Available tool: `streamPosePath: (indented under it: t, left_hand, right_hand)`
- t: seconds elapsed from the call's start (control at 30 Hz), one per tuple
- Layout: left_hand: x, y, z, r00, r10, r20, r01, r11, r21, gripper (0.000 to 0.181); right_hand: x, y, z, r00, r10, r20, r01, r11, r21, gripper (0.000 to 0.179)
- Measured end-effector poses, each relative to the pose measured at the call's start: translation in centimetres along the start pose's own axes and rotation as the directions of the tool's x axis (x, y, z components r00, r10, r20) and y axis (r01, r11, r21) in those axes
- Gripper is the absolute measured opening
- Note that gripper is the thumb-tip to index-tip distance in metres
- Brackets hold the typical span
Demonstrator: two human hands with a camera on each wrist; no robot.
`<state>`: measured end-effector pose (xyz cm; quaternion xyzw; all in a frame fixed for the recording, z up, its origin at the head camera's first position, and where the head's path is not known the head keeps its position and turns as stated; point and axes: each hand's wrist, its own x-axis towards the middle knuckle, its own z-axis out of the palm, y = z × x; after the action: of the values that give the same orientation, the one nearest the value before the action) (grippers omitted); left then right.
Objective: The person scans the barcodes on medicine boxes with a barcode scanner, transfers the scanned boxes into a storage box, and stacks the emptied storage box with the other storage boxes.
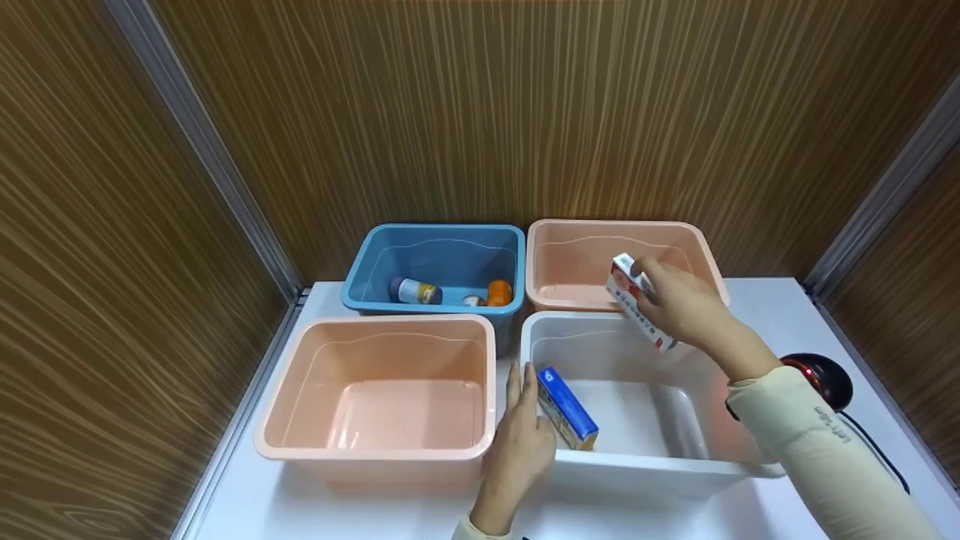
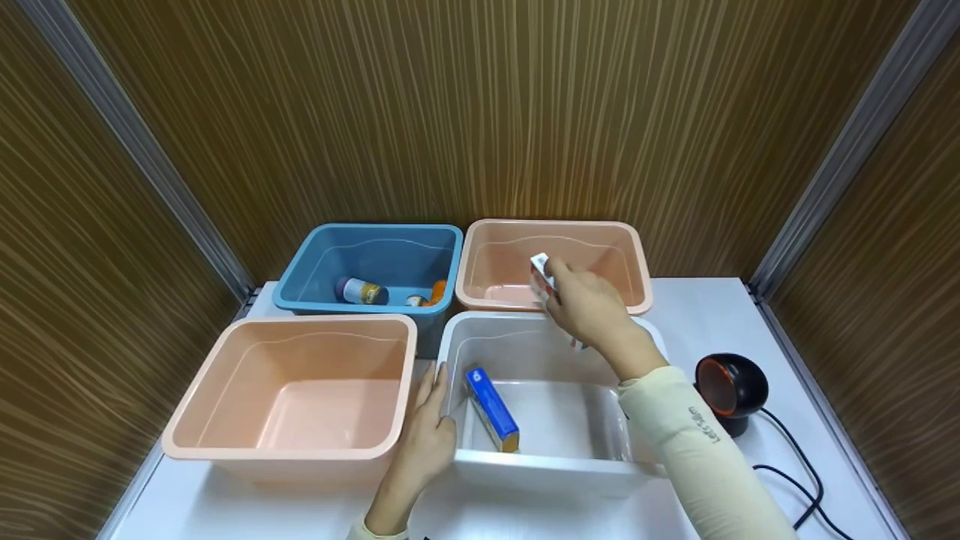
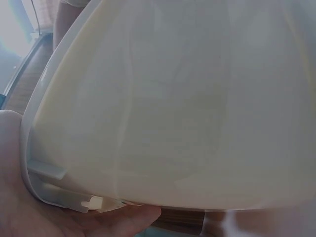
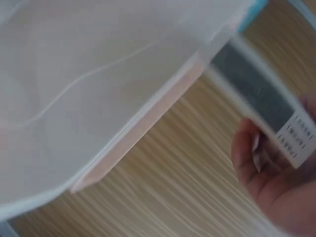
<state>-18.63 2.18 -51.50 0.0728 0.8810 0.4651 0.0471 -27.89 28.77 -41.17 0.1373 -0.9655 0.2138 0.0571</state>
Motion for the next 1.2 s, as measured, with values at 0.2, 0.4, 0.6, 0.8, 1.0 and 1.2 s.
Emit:
streamPosePath:
  t: [0.2, 0.4, 0.6, 0.8, 1.0, 1.2]
  left_hand:
    - [0.0, 0.0, 0.1, 1.000, 0.019, 0.000, -0.019, 1.000, -0.015, 0.072]
    - [-0.1, 0.0, 0.0, 1.000, 0.030, 0.002, -0.030, 0.999, -0.019, 0.072]
    - [-0.2, -0.1, -0.2, 0.999, 0.045, -0.020, -0.045, 0.999, 0.005, 0.071]
    - [-0.1, -0.2, -0.2, 1.000, 0.026, 0.003, -0.026, 1.000, 0.007, 0.071]
    - [0.0, -0.2, -0.2, 1.000, 0.010, -0.001, -0.010, 1.000, 0.001, 0.071]
    - [0.0, -0.2, -0.1, 1.000, 0.014, 0.003, -0.014, 1.000, 0.001, 0.071]
  right_hand:
    - [0.2, 1.6, 1.0, 0.997, -0.044, -0.065, 0.040, 0.997, -0.060, 0.035]
    - [-0.7, 2.6, 0.8, 0.999, 0.028, 0.046, -0.029, 0.999, 0.022, 0.064]
    - [-1.2, 2.9, 0.7, 0.993, 0.017, 0.117, -0.026, 0.997, 0.073, 0.073]
    - [-2.2, 2.3, -0.8, 0.992, 0.086, 0.089, -0.099, 0.982, 0.160, 0.066]
    - [-4.3, 1.8, -3.0, 0.996, 0.085, 0.017, -0.087, 0.984, 0.155, 0.067]
    - [-7.6, 2.4, -4.4, 0.991, 0.041, -0.127, -0.021, 0.987, 0.158, 0.061]
